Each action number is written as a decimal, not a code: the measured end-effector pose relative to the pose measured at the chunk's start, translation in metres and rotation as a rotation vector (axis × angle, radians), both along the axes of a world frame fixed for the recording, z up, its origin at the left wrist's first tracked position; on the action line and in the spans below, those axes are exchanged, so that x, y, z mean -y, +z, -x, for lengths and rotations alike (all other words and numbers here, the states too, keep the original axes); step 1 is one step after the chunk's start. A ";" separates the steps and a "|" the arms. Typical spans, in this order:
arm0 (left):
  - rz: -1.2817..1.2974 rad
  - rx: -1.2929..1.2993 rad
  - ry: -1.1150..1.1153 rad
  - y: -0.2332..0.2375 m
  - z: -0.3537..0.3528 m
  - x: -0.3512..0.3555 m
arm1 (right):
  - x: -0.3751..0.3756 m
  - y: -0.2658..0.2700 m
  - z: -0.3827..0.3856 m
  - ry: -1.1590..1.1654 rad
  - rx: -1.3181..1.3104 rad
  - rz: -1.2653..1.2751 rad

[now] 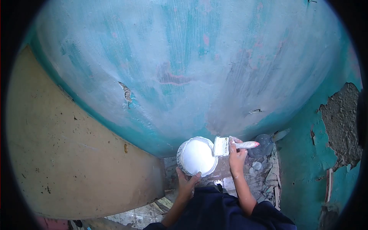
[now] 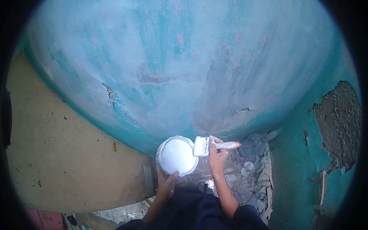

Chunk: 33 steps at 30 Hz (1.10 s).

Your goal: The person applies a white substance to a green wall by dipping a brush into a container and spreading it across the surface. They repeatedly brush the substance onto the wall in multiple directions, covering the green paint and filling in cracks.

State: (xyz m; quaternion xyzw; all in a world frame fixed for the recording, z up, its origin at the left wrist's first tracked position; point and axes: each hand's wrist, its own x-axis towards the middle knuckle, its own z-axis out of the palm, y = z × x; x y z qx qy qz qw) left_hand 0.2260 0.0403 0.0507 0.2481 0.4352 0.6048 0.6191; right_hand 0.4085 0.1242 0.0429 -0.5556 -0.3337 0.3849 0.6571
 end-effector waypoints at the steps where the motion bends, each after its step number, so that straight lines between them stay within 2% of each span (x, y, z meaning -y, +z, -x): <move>1: 0.000 -0.001 0.001 0.000 -0.003 0.001 | -0.005 -0.009 -0.007 0.001 -0.001 0.000; 4: 0.050 0.032 0.016 0.002 -0.010 0.000 | -0.014 -0.020 -0.022 -0.056 0.111 -0.052; 6: 0.120 0.091 0.015 0.005 -0.013 -0.003 | -0.012 -0.018 -0.029 -0.062 -0.026 -0.008; 8: 0.127 0.094 -0.006 0.005 -0.015 -0.006 | -0.007 -0.015 -0.030 -0.056 -0.036 0.018; 10: 0.131 0.098 -0.024 0.005 -0.019 -0.008 | -0.003 -0.019 -0.030 0.014 -0.202 0.007; 12: 0.123 0.076 -0.014 0.005 -0.021 -0.009 | -0.002 -0.026 -0.031 0.046 -0.214 0.036; 14: 0.114 0.066 -0.021 0.002 -0.022 -0.010 | -0.004 -0.039 -0.033 0.042 -0.377 0.045; 21: 0.122 0.145 -0.093 -0.006 -0.007 -0.012 | -0.012 -0.057 -0.032 0.025 -0.453 0.061; 23: 0.108 0.155 -0.073 -0.004 -0.002 -0.013 | -0.013 -0.044 -0.027 0.025 -0.686 0.149; 24: 0.096 0.161 -0.053 -0.003 0.001 -0.014 | -0.015 -0.043 -0.024 0.031 -0.680 0.143; 26: 0.084 0.177 -0.045 -0.005 0.009 -0.016 | -0.020 -0.046 -0.018 0.124 -0.971 0.116; 27: 0.081 0.189 -0.038 -0.007 0.013 -0.017 | -0.020 -0.059 -0.022 0.274 -1.112 -0.003; 32: 0.006 0.257 -0.027 -0.010 0.043 -0.023 | -0.042 0.029 0.008 0.361 -1.056 -0.085; 33: 0.008 0.266 -0.021 -0.008 0.049 -0.024 | -0.052 0.057 0.013 0.324 -0.876 -0.129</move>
